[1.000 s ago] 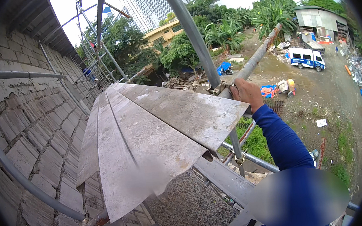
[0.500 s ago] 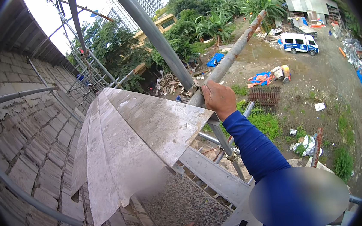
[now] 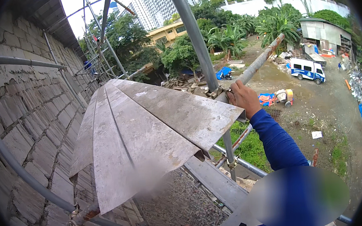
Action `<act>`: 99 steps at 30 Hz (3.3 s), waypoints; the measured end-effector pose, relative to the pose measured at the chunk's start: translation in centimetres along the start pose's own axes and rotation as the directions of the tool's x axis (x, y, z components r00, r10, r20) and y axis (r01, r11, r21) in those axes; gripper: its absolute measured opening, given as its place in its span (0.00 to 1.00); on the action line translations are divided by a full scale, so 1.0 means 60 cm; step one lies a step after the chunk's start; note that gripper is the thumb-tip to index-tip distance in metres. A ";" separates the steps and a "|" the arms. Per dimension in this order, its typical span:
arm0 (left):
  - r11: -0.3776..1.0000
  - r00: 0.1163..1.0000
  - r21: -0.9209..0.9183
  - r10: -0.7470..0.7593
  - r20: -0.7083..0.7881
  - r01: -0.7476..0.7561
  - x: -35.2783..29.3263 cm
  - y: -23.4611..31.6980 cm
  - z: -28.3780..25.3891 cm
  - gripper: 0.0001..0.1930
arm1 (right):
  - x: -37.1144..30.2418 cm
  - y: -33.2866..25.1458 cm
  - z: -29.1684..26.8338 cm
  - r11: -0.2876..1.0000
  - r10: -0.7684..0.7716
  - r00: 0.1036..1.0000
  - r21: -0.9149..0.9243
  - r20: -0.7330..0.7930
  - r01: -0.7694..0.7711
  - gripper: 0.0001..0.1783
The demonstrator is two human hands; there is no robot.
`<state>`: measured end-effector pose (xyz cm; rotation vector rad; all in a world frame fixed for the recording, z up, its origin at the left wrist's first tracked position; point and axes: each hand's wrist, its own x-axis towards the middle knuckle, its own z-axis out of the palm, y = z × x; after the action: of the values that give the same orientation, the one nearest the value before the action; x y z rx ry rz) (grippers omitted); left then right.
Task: The person positions a curved metal sheet onto a scaffolding frame and secures it by tightening a metal clamp with a wrench. The person repeatedly adjusts the sheet and tightens the clamp to ensure it is firmly attached to the scaffolding structure.
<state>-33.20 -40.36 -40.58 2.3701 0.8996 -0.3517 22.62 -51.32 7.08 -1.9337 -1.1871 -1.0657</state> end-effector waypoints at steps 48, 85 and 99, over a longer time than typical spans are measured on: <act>0.677 0.983 -0.714 -0.135 0.121 0.181 -0.085 0.021 -0.120 0.28 | -0.016 0.048 0.111 0.458 0.189 0.960 0.846 0.208 -0.273 0.12; 0.563 0.962 -0.784 -0.216 0.167 0.263 -0.029 -0.004 -0.065 0.23 | 0.005 -0.026 0.024 0.990 0.034 0.999 -0.137 -0.004 -0.034 0.17; 0.657 0.914 -0.638 -0.328 0.238 0.402 0.005 -0.019 -0.040 0.11 | -0.007 -0.047 0.059 0.944 0.328 0.929 0.025 -0.171 -0.328 0.20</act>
<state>-33.66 -38.05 -39.26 1.4719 1.2121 -0.2360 21.06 -47.45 5.26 -1.9138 -0.7339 -1.0289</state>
